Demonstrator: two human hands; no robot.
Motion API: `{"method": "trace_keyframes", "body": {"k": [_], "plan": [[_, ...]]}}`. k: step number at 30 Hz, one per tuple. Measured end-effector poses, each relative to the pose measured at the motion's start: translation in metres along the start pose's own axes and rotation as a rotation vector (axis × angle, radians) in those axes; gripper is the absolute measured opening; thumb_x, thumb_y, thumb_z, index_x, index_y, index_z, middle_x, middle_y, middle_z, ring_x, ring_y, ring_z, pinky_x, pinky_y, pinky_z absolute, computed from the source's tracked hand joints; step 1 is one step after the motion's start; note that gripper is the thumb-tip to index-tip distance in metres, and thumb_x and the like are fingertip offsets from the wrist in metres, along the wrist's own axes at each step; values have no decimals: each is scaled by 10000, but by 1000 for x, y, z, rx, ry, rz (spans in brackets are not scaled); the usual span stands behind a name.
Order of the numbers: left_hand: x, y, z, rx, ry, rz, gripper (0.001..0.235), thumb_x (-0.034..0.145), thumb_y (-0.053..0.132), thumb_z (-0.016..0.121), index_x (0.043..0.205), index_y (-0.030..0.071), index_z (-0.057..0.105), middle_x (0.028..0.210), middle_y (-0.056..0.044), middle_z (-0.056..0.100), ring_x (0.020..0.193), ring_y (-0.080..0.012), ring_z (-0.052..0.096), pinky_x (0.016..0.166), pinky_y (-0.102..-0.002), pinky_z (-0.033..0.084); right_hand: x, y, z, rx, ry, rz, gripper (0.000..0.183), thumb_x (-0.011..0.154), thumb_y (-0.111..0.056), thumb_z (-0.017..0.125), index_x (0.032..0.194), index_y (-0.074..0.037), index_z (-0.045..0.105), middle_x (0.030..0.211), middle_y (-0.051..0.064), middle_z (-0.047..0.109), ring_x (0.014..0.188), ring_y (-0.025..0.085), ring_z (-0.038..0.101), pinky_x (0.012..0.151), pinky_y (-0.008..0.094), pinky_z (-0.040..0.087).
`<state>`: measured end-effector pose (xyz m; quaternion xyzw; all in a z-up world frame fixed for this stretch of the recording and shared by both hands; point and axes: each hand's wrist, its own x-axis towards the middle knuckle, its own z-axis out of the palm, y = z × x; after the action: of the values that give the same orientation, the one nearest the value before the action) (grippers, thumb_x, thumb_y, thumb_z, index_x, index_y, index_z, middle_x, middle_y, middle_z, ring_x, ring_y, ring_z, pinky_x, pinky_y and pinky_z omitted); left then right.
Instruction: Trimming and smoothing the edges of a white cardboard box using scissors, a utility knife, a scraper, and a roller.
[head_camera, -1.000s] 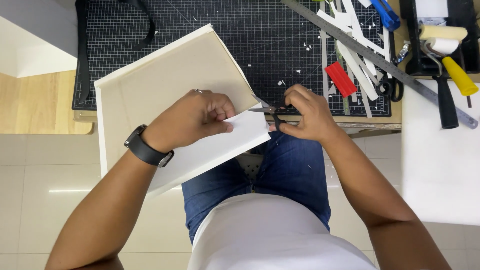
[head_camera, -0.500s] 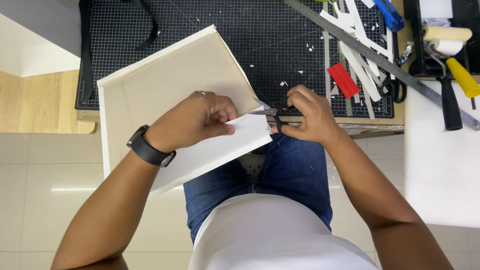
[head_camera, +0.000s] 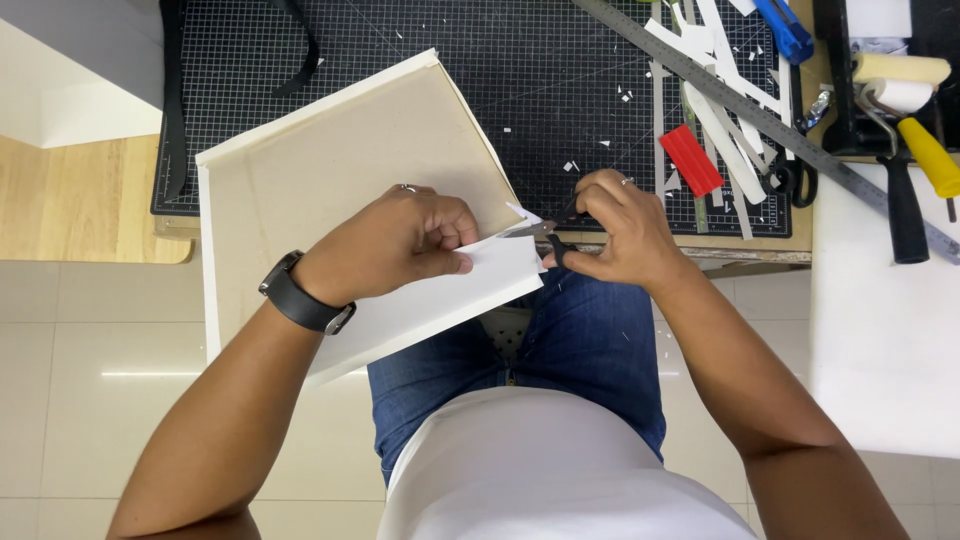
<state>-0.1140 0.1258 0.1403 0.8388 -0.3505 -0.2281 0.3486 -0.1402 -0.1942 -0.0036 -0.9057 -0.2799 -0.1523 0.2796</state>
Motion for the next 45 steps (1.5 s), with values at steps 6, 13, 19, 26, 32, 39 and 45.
{"method": "trace_keyframes", "body": {"k": [6, 13, 19, 26, 32, 39, 45], "plan": [[1, -3, 3, 10, 12, 7, 63, 867, 135, 774, 907, 105, 736, 679, -10, 710, 776, -267, 697, 984, -485, 486, 0, -7, 3, -33, 47, 16, 443, 720, -358, 884, 936, -112, 585, 1039, 98, 655, 905, 336, 670, 660, 408, 553], [-4, -15, 15, 21, 29, 53, 87, 847, 154, 792, 893, 117, 728, 687, -12, 720, 776, -279, 703, 955, -465, 497, -27, 11, 40, 127, 42, 28, 381, 844, -380, 816, 927, -115, 555, 994, 89, 653, 863, 342, 669, 662, 425, 538], [-17, -26, 59, 138, 95, 200, 155, 829, 192, 793, 917, 124, 684, 764, -47, 722, 881, -359, 701, 940, -515, 468, -40, -8, 53, 322, 72, 116, 305, 862, -275, 832, 848, -120, 570, 908, 64, 676, 808, 323, 672, 681, 405, 522], [-32, -49, 113, 294, 87, 287, 152, 841, 228, 797, 889, 140, 684, 824, -55, 742, 919, -293, 684, 1057, -450, 395, -42, 17, 87, 572, 186, 579, 324, 876, -218, 889, 834, -72, 604, 779, 71, 663, 654, 193, 615, 564, 297, 494], [32, -97, 46, 231, 414, 251, 68, 933, 179, 742, 986, 139, 727, 928, -75, 732, 943, -340, 682, 876, -470, 509, 5, -5, 82, 768, 203, 770, 270, 922, -214, 844, 850, -73, 625, 765, 95, 692, 704, 175, 685, 543, 267, 584], [131, -174, 23, 503, 554, -14, 120, 916, 185, 792, 1031, 213, 771, 1000, 31, 716, 989, -174, 699, 901, -345, 518, 70, -41, 85, 845, 255, 709, 445, 894, -206, 863, 1130, -98, 502, 1027, 123, 718, 965, 205, 697, 789, 346, 628], [146, -191, 8, 484, 439, 219, 134, 1019, 153, 641, 1026, 59, 737, 979, -61, 643, 812, -329, 657, 639, -489, 527, 88, -37, 89, 884, 344, 693, 521, 876, -72, 795, 1121, -146, 341, 878, 37, 751, 840, 60, 644, 1104, 286, 426]]}}
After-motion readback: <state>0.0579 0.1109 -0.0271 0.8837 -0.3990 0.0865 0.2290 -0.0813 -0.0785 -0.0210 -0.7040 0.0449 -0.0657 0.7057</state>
